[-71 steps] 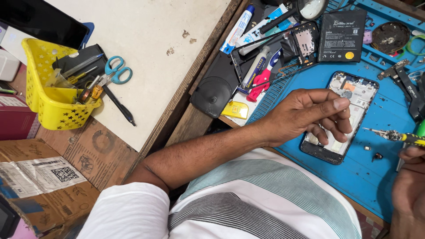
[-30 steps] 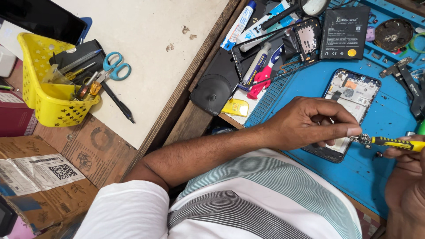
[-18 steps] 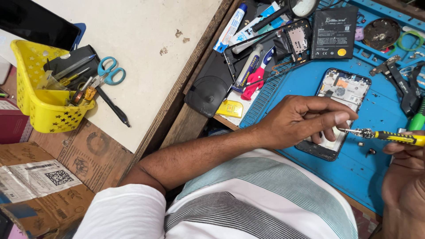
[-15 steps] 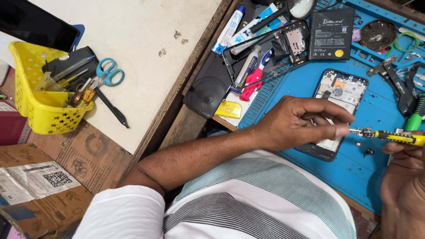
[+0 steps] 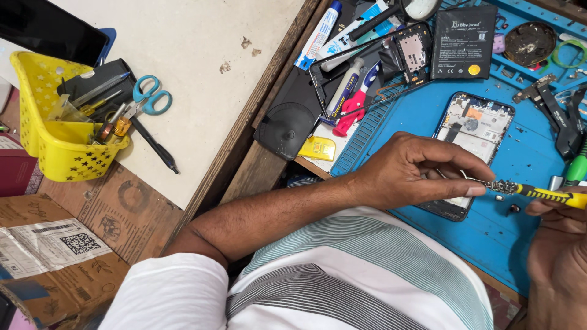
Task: The person disassembles a smartphone on a blue work mat, using screwdrivers and tweezers to remove screws and internal components. They detach the motherboard and battery, then reassemble the device by reconnecting cables and securing parts.
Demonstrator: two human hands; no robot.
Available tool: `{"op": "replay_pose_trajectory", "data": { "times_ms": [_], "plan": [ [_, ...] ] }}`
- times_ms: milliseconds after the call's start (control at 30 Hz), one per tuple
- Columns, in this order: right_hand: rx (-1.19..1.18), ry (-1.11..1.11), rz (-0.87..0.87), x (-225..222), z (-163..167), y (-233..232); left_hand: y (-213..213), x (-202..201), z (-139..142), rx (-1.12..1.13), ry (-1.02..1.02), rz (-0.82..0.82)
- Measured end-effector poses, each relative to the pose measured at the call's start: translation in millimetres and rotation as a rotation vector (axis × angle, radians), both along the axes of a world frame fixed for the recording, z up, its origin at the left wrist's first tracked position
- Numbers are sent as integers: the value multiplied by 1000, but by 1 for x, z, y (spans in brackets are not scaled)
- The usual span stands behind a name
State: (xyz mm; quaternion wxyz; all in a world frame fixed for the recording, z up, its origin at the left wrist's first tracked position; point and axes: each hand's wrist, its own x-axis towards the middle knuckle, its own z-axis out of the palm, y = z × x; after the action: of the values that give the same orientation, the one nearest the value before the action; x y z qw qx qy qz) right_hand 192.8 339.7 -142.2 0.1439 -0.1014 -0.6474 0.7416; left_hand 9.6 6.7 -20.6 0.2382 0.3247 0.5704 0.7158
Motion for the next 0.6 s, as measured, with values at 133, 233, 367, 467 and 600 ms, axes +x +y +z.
{"op": "replay_pose_trajectory", "data": {
  "times_ms": [133,233,367,467,600],
  "plan": [
    [11,-2,2,-1,-1,1,-1,0,0,45,-22,-22],
    [54,19,36,-3,2,0,-1,0,0,49,11,-9],
    [71,-44,10,-4,10,-5,0,-1,0,26,33,-7],
    [50,-87,-28,-6,17,-11,0,-1,-1,8,71,17],
    [42,-105,-54,-13,26,-20,2,-1,-4,-10,97,29]
  ]
}}
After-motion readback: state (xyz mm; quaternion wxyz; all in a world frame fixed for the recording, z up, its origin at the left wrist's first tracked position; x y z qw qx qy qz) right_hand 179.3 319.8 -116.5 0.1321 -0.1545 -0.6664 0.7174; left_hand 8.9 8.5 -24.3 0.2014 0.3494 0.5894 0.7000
